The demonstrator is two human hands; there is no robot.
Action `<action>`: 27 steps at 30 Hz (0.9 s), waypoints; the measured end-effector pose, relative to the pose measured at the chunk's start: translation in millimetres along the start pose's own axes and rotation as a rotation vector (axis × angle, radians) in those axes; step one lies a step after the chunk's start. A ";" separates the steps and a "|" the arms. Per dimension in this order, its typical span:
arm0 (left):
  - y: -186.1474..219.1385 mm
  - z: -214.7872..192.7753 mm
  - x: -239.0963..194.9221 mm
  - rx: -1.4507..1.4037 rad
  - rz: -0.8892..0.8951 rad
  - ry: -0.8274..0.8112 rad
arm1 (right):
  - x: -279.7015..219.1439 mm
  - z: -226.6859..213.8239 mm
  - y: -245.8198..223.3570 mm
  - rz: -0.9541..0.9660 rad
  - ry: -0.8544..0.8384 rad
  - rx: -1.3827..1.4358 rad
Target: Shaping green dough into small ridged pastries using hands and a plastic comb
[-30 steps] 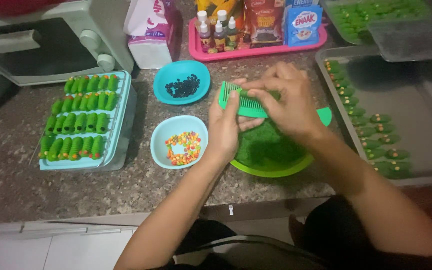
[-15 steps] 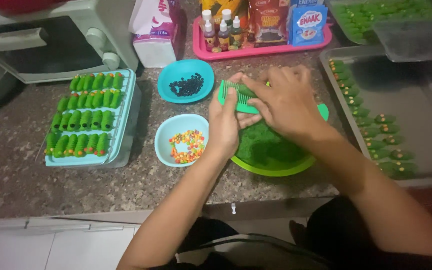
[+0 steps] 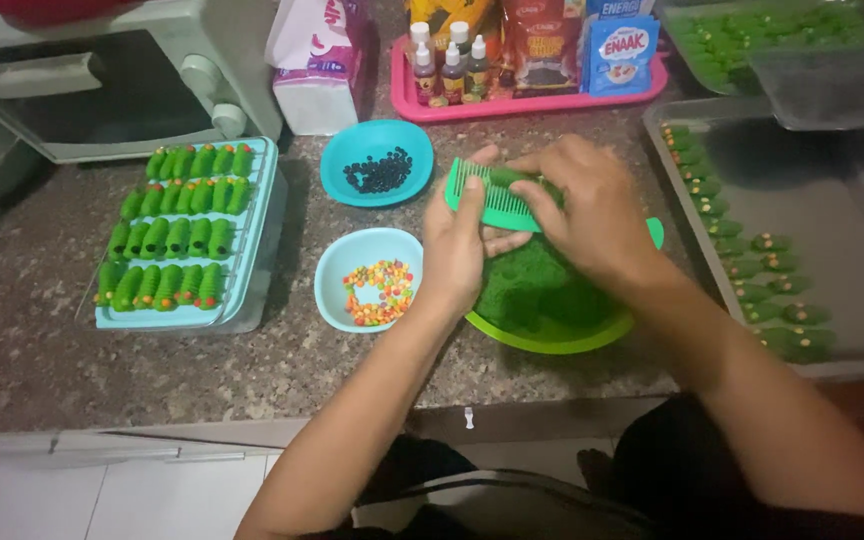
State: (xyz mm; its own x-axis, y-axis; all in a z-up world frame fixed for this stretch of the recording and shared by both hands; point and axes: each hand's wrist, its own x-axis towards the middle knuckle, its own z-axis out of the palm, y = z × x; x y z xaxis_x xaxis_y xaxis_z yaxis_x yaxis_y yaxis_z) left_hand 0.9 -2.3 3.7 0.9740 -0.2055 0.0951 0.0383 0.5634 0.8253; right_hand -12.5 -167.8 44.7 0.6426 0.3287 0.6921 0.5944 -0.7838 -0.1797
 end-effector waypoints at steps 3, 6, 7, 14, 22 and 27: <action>-3.0 -1.6 1.6 0.005 -0.013 -0.010 | -0.1 0.7 3.0 0.018 -0.038 0.018; -4.9 -3.8 4.1 0.016 -0.038 -0.035 | 1.7 -0.5 -4.6 0.095 -0.093 0.072; -5.7 -4.4 4.3 0.017 -0.038 -0.036 | 0.7 0.5 -1.2 0.095 -0.092 0.073; -9.4 -6.2 6.3 0.054 -0.066 -0.021 | 1.1 -5.1 -6.3 0.155 -0.105 0.066; -0.1 -1.8 -0.4 0.057 -0.050 -0.025 | -1.2 -5.5 -5.2 0.134 0.016 0.195; 0.3 -2.5 -2.0 0.114 -0.006 -0.044 | -4.1 -5.1 -0.8 0.155 -0.068 0.176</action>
State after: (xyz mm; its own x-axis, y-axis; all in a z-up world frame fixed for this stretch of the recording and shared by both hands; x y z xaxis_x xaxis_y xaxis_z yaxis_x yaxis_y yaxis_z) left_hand -0.4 0.3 2.3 0.9630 -0.2451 0.1124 0.0160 0.4683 0.8834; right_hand -18.1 -171.2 45.5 0.7603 0.2507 0.5993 0.5573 -0.7257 -0.4034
